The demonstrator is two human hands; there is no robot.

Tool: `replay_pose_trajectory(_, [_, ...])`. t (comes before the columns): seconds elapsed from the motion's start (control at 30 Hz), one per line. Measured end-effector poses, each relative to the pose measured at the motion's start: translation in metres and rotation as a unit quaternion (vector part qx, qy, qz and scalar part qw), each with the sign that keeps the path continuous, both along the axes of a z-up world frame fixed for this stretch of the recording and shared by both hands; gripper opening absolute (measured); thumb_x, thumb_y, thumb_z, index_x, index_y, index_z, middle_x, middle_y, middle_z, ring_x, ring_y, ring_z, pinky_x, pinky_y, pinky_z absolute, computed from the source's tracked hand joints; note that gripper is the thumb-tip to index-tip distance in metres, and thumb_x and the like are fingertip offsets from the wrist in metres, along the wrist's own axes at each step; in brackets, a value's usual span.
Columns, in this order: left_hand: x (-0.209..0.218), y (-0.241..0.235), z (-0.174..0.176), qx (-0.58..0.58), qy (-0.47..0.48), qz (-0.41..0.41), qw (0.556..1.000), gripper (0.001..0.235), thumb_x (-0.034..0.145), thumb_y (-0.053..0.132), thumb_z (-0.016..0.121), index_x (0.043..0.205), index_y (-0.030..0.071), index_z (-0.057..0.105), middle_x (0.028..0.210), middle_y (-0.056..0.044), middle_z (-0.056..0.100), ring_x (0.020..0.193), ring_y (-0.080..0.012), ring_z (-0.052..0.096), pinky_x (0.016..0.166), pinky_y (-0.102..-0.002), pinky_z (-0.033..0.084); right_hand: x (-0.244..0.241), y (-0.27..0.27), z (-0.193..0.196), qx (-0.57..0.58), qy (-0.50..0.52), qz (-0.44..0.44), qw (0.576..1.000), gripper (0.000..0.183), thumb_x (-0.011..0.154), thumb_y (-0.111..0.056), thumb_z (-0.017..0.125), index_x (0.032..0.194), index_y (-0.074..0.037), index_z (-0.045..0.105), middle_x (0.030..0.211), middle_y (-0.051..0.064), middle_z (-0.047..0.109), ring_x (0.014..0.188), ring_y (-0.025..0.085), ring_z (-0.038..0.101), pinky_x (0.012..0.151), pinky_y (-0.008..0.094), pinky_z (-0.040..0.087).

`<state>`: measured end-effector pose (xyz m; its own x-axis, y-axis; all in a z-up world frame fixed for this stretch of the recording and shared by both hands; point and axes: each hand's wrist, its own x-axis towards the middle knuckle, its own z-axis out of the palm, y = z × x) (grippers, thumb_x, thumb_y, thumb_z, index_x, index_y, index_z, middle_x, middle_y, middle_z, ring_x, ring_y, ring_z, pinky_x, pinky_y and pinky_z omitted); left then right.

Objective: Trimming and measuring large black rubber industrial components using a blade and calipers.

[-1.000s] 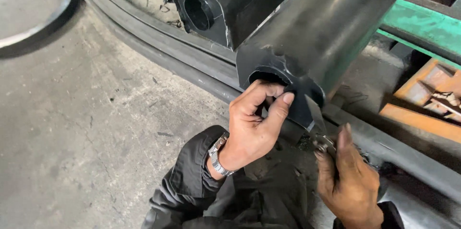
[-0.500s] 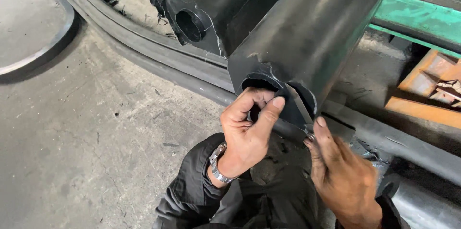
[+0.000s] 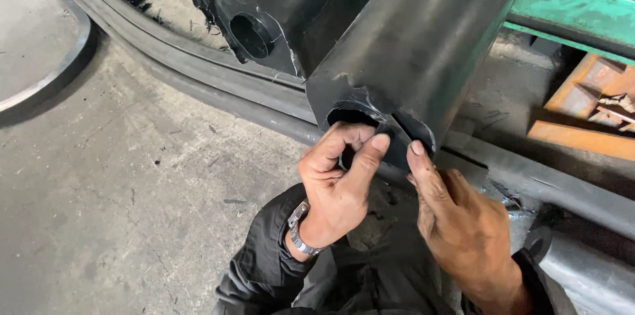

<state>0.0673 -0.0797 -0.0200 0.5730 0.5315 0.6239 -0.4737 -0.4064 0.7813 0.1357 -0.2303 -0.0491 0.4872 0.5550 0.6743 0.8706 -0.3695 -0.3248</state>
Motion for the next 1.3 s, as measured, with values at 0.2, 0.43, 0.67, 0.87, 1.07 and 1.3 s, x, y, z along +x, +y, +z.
replay_pose_trajectory(0.2, [-0.001,-0.001,-0.004,0.017,0.007,0.02,1.0,0.008,0.1,-0.003,0.072,0.096,-0.003,0.066,0.09,-0.003,0.064,0.077,-0.0067,0.055,0.076,-0.023,0.047,0.003,-0.004,-0.01,-0.013,-0.039,0.004,0.999,0.062,0.091,0.001,0.072,0.15,-0.014,0.055,0.076,0.006,0.058,0.055,0.021,0.056,0.049,0.036,0.046])
replay_pose_trajectory(0.43, [-0.002,-0.003,0.0,0.017,0.013,0.027,0.999,0.006,0.1,-0.004,0.072,0.098,-0.003,0.066,0.09,-0.004,0.064,0.082,-0.0085,0.055,0.075,-0.023,0.047,0.003,-0.001,-0.032,0.022,-0.05,0.004,0.998,0.061,0.093,-0.002,0.074,0.149,-0.013,0.053,0.078,0.006,0.061,0.059,0.021,0.059,0.052,0.036,0.048])
replay_pose_trajectory(0.67, [-0.001,-0.006,-0.007,0.016,0.006,0.031,0.999,0.005,0.101,-0.003,0.072,0.1,-0.004,0.066,0.093,-0.005,0.065,0.078,-0.0064,0.056,0.071,-0.021,0.047,0.0,-0.003,-0.023,0.023,-0.017,0.01,1.0,0.061,0.093,-0.001,0.074,0.149,-0.012,0.054,0.076,0.007,0.06,0.057,0.02,0.059,0.053,0.036,0.048])
replay_pose_trajectory(0.87, [-0.001,-0.007,-0.007,-0.005,-0.003,0.026,1.0,0.005,0.103,-0.004,0.07,0.101,-0.004,0.065,0.092,-0.004,0.064,0.079,-0.006,0.054,0.072,-0.021,0.045,0.001,-0.001,-0.04,0.031,-0.052,-0.002,0.998,0.057,0.093,-0.001,0.075,0.147,-0.011,0.056,0.076,0.009,0.06,0.057,0.023,0.058,0.051,0.038,0.047])
replay_pose_trajectory(1.07, [-0.002,-0.01,-0.009,-0.014,0.012,0.026,1.0,0.005,0.103,-0.004,0.069,0.101,-0.003,0.065,0.087,-0.002,0.06,0.077,-0.0058,0.05,0.07,-0.02,0.043,-0.003,-0.002,-0.034,0.022,-0.026,-0.001,0.999,0.055,0.093,0.0,0.072,0.145,-0.009,0.058,0.073,0.009,0.058,0.055,0.022,0.057,0.05,0.037,0.047])
replay_pose_trajectory(1.3, [-0.004,-0.007,-0.009,-0.021,-0.009,-0.003,1.0,0.007,0.103,-0.004,0.067,0.101,-0.002,0.061,0.097,-0.002,0.059,0.08,-0.0065,0.05,0.073,-0.02,0.043,-0.002,-0.009,-0.061,0.04,0.0,0.036,0.999,0.057,0.092,0.0,0.073,0.145,-0.009,0.056,0.077,0.008,0.061,0.06,0.025,0.061,0.055,0.039,0.049])
